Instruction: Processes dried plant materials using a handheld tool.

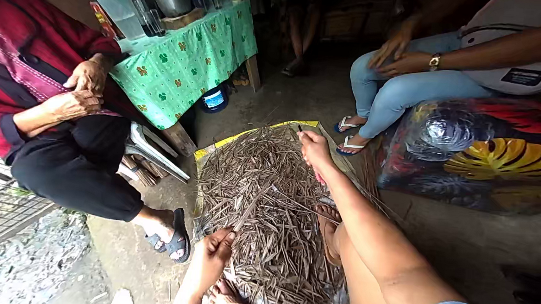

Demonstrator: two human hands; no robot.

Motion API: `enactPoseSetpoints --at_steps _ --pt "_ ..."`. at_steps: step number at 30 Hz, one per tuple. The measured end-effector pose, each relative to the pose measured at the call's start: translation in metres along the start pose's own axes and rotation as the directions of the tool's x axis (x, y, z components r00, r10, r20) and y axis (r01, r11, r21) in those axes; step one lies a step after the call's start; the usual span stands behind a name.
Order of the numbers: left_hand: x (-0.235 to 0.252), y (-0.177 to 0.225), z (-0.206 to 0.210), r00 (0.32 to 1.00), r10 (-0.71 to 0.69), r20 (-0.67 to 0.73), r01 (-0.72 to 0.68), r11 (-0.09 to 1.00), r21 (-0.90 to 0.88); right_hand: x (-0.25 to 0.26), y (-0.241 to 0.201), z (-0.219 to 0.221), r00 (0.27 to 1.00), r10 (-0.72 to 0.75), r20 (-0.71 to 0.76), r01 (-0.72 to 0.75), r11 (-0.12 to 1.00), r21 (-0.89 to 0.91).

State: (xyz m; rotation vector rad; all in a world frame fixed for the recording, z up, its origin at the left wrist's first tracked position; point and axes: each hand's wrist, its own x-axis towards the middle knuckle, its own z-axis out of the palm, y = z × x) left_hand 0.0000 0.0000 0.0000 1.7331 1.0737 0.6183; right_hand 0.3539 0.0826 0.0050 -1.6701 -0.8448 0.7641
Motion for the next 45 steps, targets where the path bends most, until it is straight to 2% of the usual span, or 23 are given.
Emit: enactPoseSetpoints --at_steps 3,5,7,8,9,11,12,14,17,20,26,28,32,35,37,39,41,43,45 --pt "-0.004 -0.004 -0.007 0.998 -0.031 -0.047 0.03 0.999 -0.016 0.012 0.003 -0.012 0.992 0.035 -0.118 -0.032 0.999 0.031" --pt "-0.001 -0.006 -0.009 0.993 -0.085 -0.081 0.086 0.996 0.005 0.003 -0.001 -0.012 0.994 0.078 -0.072 -0.073 0.995 0.067" --pt "0.004 -0.005 -0.008 0.987 -0.135 -0.089 0.139 0.989 0.043 -0.03 -0.008 0.003 0.979 0.13 0.157 -0.147 0.984 0.1" --pt "0.008 -0.003 -0.006 0.985 -0.148 -0.082 0.154 0.986 0.063 -0.047 -0.012 0.013 0.937 0.149 0.317 -0.189 0.977 0.099" --pt "0.011 -0.001 -0.004 0.985 -0.157 -0.074 0.162 0.984 0.079 -0.064 -0.014 0.024 0.867 0.168 0.469 -0.226 0.972 0.07" --pt "0.017 0.003 0.0 0.987 -0.146 -0.07 0.152 0.984 0.097 -0.098 -0.019 0.044 0.72 0.208 0.662 -0.252 0.967 -0.03" --pt "0.02 0.005 0.004 0.988 -0.142 -0.068 0.148 0.984 0.102 -0.112 -0.02 0.052 0.67 0.216 0.71 -0.227 0.971 -0.08" --pt "0.025 0.009 0.011 0.988 -0.138 -0.064 0.145 0.981 0.127 -0.128 -0.021 0.064 0.625 0.2 0.754 -0.109 0.98 -0.169" --pt "0.033 0.011 0.019 0.988 -0.096 -0.12 0.119 0.973 0.198 -0.132 -0.015 0.075 0.61 0.076 0.788 0.174 0.958 -0.227" --pt "0.036 0.013 0.025 0.975 -0.052 -0.214 0.123 0.934 0.336 -0.135 -0.014 0.075 0.599 0.009 0.801 0.353 0.895 -0.274" --pt "0.037 0.021 0.039 0.942 0.04 -0.332 0.133 0.866 0.483 -0.131 -0.014 0.071 0.617 -0.113 0.778 0.516 0.805 -0.293" --pt "0.037 0.023 0.042 0.935 0.089 -0.342 0.114 0.841 0.528 -0.127 -0.014 0.068 0.657 -0.117 0.745 0.534 0.77 -0.35" --pt "0.034 0.023 0.044 0.934 0.121 -0.337 0.086 0.838 0.539 -0.103 -0.018 0.059 0.828 -0.045 0.559 0.396 0.753 -0.525" --pt "0.031 0.02 0.04 0.935 0.112 -0.337 0.077 0.863 0.498 -0.073 -0.016 0.042 0.939 -0.086 0.334 0.253 0.83 -0.497" --pt "0.031 0.02 0.037 0.943 0.083 -0.323 0.083 0.88 0.467 -0.067 -0.017 0.035 0.961 -0.074 0.266 0.177 0.904 -0.389" --pt "0.033 0.022 0.037 0.951 0.055 -0.305 0.094 0.887 0.452 -0.081 -0.017 0.041 0.92 0.016 0.391 0.071 0.976 -0.207" --pt "0.035 0.024 0.038 0.958 0.032 -0.285 0.106 0.885 0.454 -0.109 -0.019 0.051 0.801 0.112 0.588 -0.087 0.994 -0.07" --pt "0.035 0.022 0.038 0.963 0.029 -0.267 0.095 0.894 0.439 -0.128 -0.016 0.062 0.7 0.127 0.703 -0.176 0.984 -0.002" --pt "0.035 0.018 0.038 0.965 0.066 -0.256 0.053 0.9 0.433 -0.128 -0.012 0.068 0.685 0.096 0.722 -0.206 0.976 0.065"
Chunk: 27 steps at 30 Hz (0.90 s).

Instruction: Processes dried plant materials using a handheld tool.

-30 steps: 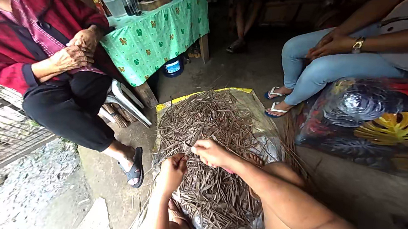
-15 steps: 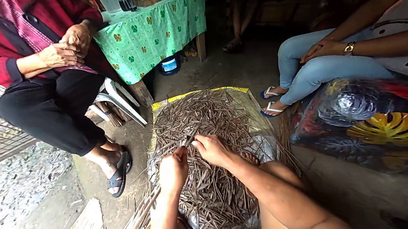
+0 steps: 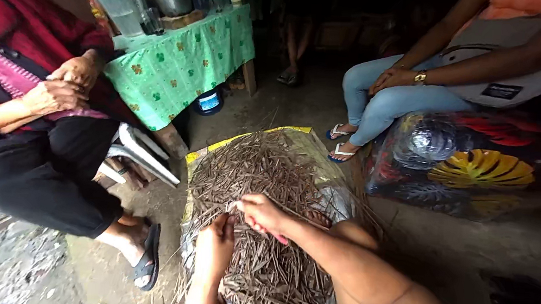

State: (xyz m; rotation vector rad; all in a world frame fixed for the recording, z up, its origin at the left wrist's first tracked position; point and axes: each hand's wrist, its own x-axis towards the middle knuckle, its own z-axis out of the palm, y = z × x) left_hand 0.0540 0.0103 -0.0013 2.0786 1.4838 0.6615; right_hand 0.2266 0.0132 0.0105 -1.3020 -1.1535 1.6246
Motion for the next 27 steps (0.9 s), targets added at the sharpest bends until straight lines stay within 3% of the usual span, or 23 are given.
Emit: enactPoseSetpoints --at_steps 5,10,13,17,22,27 --pt "-0.005 0.0 0.0 0.997 0.076 -0.012 -0.076 0.996 0.049 0.005 -0.014 -0.022 0.987 -0.009 -0.162 0.019 0.998 0.059" --pt "-0.004 -0.003 -0.003 0.999 0.049 -0.012 -0.049 0.999 -0.001 -0.004 -0.005 0.001 0.998 -0.046 -0.048 0.048 0.998 0.03" --pt "-0.001 -0.005 -0.005 0.997 0.064 -0.049 -0.065 0.998 -0.02 -0.002 0.005 0.016 0.988 -0.154 -0.021 0.154 0.988 -0.022" --pt "-0.004 -0.002 -0.007 0.992 0.127 -0.027 -0.122 0.984 0.131 0.004 0.008 0.016 0.961 -0.265 -0.077 0.259 0.962 -0.083" --pt "-0.002 0.004 -0.009 0.999 0.039 0.025 -0.043 0.974 0.221 0.008 0.011 0.008 0.932 -0.36 -0.03 0.321 0.864 -0.387" --pt "-0.005 0.001 -0.016 0.998 0.003 0.068 -0.014 0.988 0.156 0.01 0.01 0.0 0.904 -0.413 0.106 0.386 0.685 -0.618"
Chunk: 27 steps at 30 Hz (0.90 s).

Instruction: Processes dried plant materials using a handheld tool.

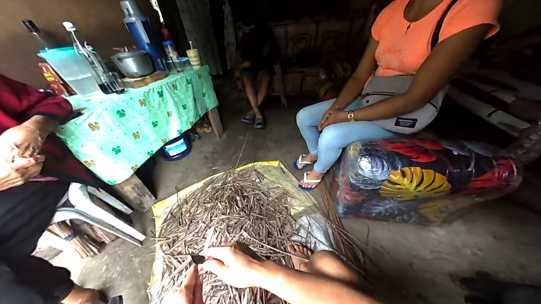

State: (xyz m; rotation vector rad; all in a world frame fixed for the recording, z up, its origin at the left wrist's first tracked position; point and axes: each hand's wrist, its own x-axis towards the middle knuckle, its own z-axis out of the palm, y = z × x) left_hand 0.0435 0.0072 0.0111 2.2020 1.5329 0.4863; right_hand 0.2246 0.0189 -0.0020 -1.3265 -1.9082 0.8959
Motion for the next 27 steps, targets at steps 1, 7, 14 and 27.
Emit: enactPoseSetpoints --at_steps 1,7,14,27 --pt "0.0 -0.001 -0.001 1.0 -0.005 0.015 0.005 1.0 -0.001 0.0 0.002 -0.001 1.0 -0.024 0.014 0.024 0.998 -0.062" --pt "-0.006 -0.003 -0.008 0.997 -0.033 0.074 0.035 0.999 -0.014 0.005 -0.002 -0.032 0.984 0.162 -0.076 -0.172 0.971 -0.164" --pt "-0.003 0.005 -0.015 0.972 -0.154 0.177 0.166 0.985 -0.056 0.015 0.032 -0.075 0.836 0.331 -0.438 -0.315 0.943 0.112" --pt "0.005 -0.003 -0.003 0.97 -0.141 0.2 0.179 0.966 -0.188 0.003 0.006 -0.024 0.953 0.304 0.017 -0.302 0.939 0.167"
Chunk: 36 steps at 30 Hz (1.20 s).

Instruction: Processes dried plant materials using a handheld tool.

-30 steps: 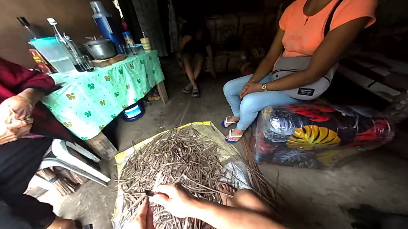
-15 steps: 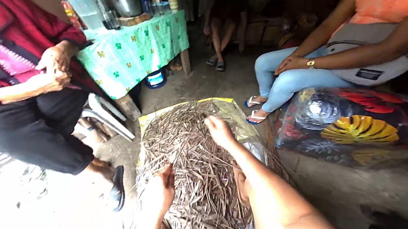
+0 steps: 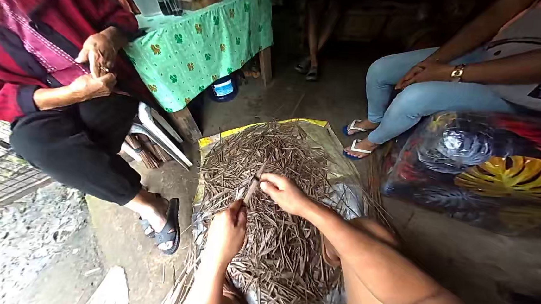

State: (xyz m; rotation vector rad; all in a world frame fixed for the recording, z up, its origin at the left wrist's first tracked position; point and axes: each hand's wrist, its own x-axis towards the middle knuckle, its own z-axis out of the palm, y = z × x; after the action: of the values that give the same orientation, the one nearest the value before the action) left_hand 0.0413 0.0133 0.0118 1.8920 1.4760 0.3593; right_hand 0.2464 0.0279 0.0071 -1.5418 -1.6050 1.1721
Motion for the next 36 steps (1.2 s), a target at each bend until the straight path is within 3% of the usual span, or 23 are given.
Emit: enactPoseSetpoints --at_steps 3,9,13,18,22,24,26,28,31,36 --pt "-0.001 -0.007 0.002 0.999 0.043 -0.004 -0.043 0.998 -0.043 0.006 0.008 -0.01 0.994 0.024 -0.111 -0.023 1.0 0.018" --pt "-0.005 0.008 0.011 0.982 0.111 -0.15 -0.085 0.981 0.174 -0.014 -0.011 0.021 0.985 -0.105 0.136 0.139 0.953 -0.271" --pt "-0.006 0.012 0.01 0.979 0.102 -0.177 -0.066 0.978 0.199 -0.009 -0.009 0.017 0.98 -0.13 0.148 0.179 0.903 -0.39" --pt "-0.011 0.009 0.009 0.977 0.124 -0.175 -0.088 0.976 0.2 0.006 -0.001 -0.016 0.997 -0.007 -0.083 -0.027 0.918 -0.396" --pt "-0.013 0.001 0.007 0.968 0.178 -0.18 -0.155 0.979 0.132 0.023 0.017 -0.049 0.918 0.039 -0.394 -0.174 0.934 -0.312" --pt "-0.012 0.001 0.007 0.974 0.162 -0.159 -0.146 0.983 0.107 0.023 0.014 -0.048 0.89 0.04 -0.454 -0.184 0.943 -0.278" --pt "-0.009 0.001 0.007 0.98 0.141 -0.14 -0.129 0.987 0.094 0.016 0.005 -0.035 0.933 0.034 -0.359 -0.125 0.965 -0.232" --pt "-0.007 0.003 0.006 0.982 0.13 -0.14 -0.118 0.989 0.09 0.007 0.002 -0.012 0.989 -0.032 -0.147 0.005 0.983 -0.182" --pt "-0.005 0.003 0.006 0.978 0.132 -0.161 -0.119 0.989 0.088 -0.009 -0.002 0.016 0.989 -0.103 0.102 0.121 0.973 -0.197" --pt "-0.008 0.007 0.008 0.965 0.159 -0.21 -0.118 0.973 0.197 -0.008 -0.008 0.003 0.993 -0.076 0.089 0.099 0.951 -0.293"
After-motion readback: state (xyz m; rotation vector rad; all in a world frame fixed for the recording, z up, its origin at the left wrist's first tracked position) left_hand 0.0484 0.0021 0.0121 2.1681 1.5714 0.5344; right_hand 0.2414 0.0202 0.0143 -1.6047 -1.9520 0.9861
